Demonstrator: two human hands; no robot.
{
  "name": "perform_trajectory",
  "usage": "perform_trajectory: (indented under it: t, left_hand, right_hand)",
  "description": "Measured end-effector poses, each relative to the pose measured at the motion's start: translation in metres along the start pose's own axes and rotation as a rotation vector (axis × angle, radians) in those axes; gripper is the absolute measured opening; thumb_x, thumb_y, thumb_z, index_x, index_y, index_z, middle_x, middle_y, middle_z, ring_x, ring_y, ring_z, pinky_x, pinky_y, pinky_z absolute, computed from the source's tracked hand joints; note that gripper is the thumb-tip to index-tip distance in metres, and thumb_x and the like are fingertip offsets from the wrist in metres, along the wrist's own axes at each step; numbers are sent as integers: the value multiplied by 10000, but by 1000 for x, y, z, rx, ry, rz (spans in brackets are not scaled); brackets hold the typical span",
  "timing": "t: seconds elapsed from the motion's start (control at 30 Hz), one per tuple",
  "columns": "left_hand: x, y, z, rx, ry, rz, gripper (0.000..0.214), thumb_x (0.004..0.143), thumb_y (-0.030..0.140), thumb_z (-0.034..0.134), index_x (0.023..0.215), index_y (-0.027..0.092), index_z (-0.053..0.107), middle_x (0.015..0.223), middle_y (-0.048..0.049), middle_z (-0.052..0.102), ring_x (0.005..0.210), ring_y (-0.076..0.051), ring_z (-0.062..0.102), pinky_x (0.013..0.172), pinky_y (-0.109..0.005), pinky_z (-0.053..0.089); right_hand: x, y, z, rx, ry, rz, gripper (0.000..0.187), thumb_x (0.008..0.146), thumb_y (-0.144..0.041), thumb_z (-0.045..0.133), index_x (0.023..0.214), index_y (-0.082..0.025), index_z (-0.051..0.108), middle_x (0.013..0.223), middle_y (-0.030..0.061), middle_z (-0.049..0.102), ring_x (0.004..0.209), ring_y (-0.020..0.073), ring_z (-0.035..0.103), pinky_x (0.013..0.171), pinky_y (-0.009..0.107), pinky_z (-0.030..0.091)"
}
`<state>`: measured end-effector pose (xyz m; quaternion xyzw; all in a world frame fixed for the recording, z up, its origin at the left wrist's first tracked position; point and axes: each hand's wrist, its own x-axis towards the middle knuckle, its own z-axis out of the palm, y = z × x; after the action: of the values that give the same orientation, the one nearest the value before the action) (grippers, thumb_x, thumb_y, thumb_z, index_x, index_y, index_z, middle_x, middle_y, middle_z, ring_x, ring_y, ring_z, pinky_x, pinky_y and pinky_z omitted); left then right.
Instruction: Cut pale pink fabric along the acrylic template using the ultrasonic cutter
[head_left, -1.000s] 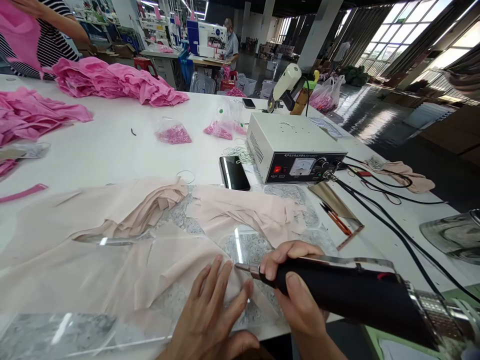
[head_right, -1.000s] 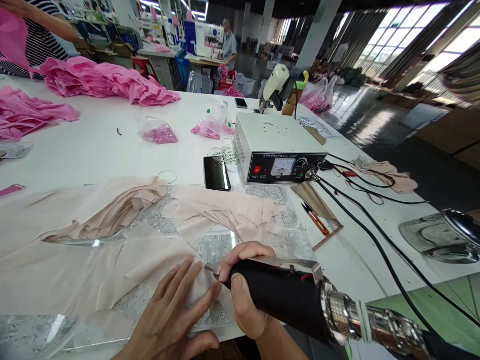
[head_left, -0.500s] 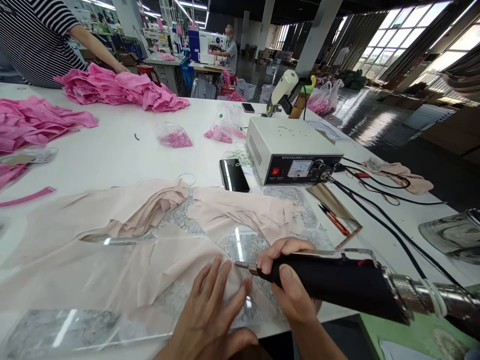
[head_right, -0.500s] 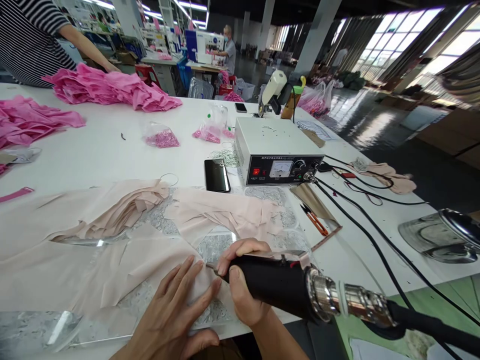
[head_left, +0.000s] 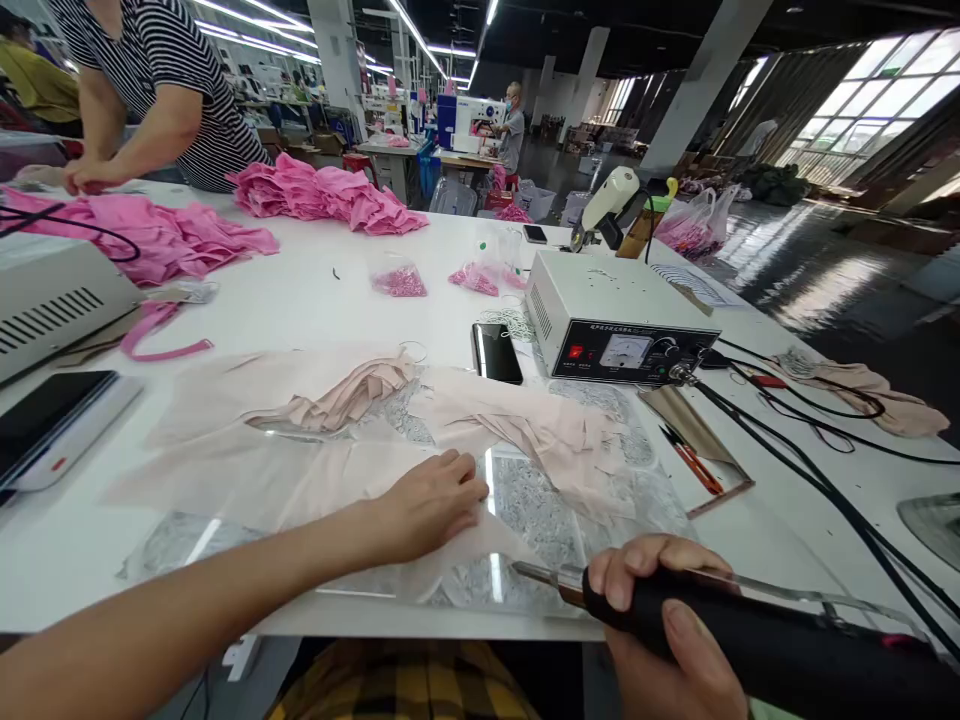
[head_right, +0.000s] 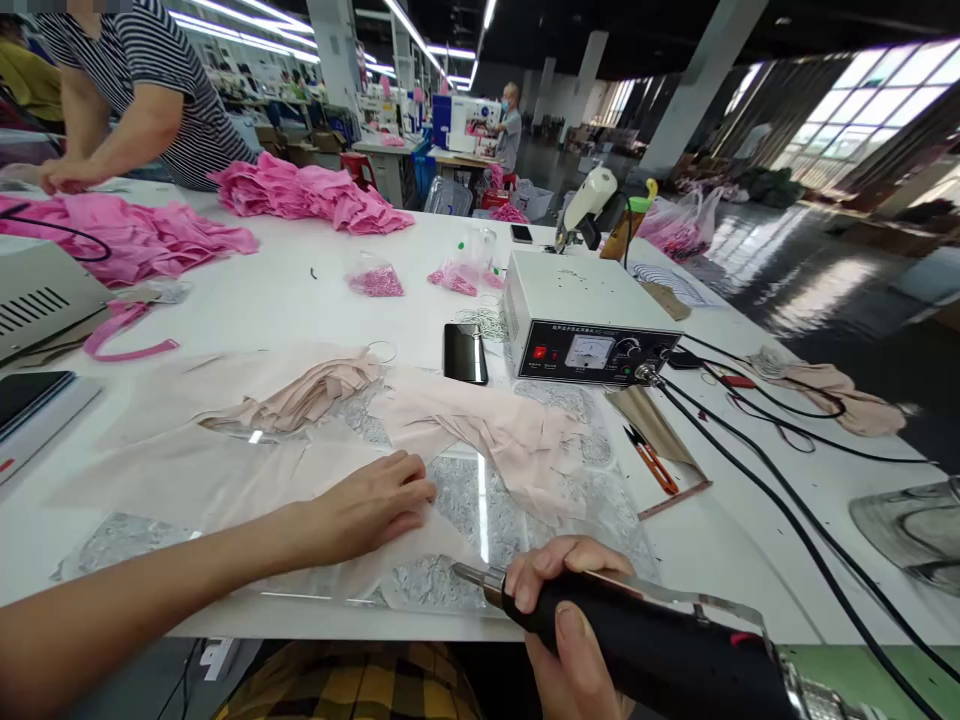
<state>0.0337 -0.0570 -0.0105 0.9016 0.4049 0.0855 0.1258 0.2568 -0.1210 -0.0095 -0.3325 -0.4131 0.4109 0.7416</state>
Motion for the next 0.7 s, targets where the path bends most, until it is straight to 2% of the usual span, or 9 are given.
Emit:
perform_trajectory:
  t: [0.13, 0.23, 0.3, 0.4, 0.47, 0.57, 0.7]
  left_hand:
    - [20, -7, 1, -57, -76, -34, 146, 882, 138, 673, 774, 186, 588, 787, 25, 604, 675, -129, 597, 592, -213, 436]
    - [26, -9, 3, -59, -23, -138, 167, 960, 182, 551, 799, 174, 590, 745, 11, 605, 624, -137, 593, 526, -212, 411]
    - [24, -12, 2, -37, 34, -172, 190, 1001, 213, 470, 888, 160, 614, 804, -21, 628, 647, -155, 603, 542, -229, 437]
    - [8, -18, -2, 3, 75, -68, 188, 981, 245, 531, 1124, 174, 629, 1086, -88, 640, 849, -194, 642, 706, -282, 513]
    - [-6, -21, -3, 22, 51, 75, 247, 950, 255, 608, 1195, 245, 634, 1176, -70, 622, 947, -201, 635, 800, -294, 517]
    - [-23, -22, 2, 80, 53, 194, 196, 1008, 259, 534, 1172, 242, 641, 1065, -56, 632, 840, -175, 615, 731, -266, 510]
    - [-24, -10, 6, 134, 98, 190, 208, 1054, 226, 438, 1072, 149, 631, 917, -66, 607, 714, -169, 576, 598, -252, 458]
  right_hand:
    - [-1, 1, -5, 37, 30, 0, 68, 849, -274, 602, 895, -224, 594, 770, -24, 515, 512, 102, 512, 531, 312, 491]
    - [0, -1, -7, 56, 79, -3, 62, 820, -247, 594, 868, -212, 612, 755, -22, 531, 509, 100, 517, 532, 309, 493]
    - [-1, -2, -8, 60, 92, 7, 67, 811, -250, 600, 858, -208, 620, 749, -20, 535, 505, 101, 524, 532, 309, 498]
    - [-2, -2, -6, 82, 86, 30, 84, 805, -268, 616, 863, -208, 625, 750, -20, 543, 503, 102, 543, 525, 300, 505]
    - [-2, -1, -4, 97, 86, 34, 91, 801, -272, 620, 867, -210, 631, 747, -18, 551, 497, 103, 550, 513, 293, 503]
    - [-3, 1, -2, 109, 96, 34, 95, 809, -276, 619, 874, -214, 648, 740, -13, 554, 487, 104, 546, 498, 289, 499]
    - [-2, 3, -4, 123, 120, 20, 104, 805, -286, 628, 875, -214, 657, 739, -11, 555, 482, 102, 537, 484, 281, 496]
